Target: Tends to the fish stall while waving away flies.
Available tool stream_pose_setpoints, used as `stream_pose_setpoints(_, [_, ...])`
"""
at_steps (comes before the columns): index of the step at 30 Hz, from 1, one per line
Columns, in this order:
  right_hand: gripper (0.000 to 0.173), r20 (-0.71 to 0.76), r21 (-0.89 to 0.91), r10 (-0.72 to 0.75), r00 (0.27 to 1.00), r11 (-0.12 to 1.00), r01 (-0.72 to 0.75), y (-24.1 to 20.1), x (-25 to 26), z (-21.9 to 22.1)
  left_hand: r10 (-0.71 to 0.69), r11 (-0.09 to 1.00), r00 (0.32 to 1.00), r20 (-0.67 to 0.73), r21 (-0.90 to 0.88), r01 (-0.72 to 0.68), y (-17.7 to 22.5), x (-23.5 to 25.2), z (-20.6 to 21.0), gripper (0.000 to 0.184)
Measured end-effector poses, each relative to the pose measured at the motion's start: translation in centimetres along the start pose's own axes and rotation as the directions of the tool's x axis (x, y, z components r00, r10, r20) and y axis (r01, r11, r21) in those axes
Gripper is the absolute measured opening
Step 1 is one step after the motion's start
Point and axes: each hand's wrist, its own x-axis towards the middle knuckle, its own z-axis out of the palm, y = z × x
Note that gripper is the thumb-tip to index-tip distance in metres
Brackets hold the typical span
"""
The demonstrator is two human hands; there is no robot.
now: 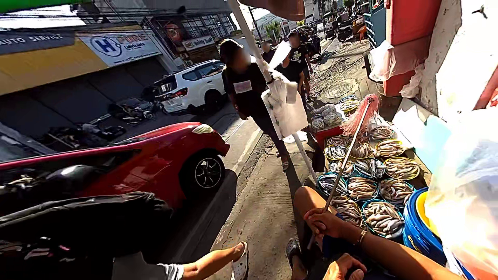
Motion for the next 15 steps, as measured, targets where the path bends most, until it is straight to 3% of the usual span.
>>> stream_pose_setpoints(15, [0.023,0.072,-0.166,-0.108,0.992,0.979,0.118,1.5,0.5,0.0,0.002,1.000,1.000,-0.022,-0.009,-0.002,-0.4,-0.2,0.1,0.028])
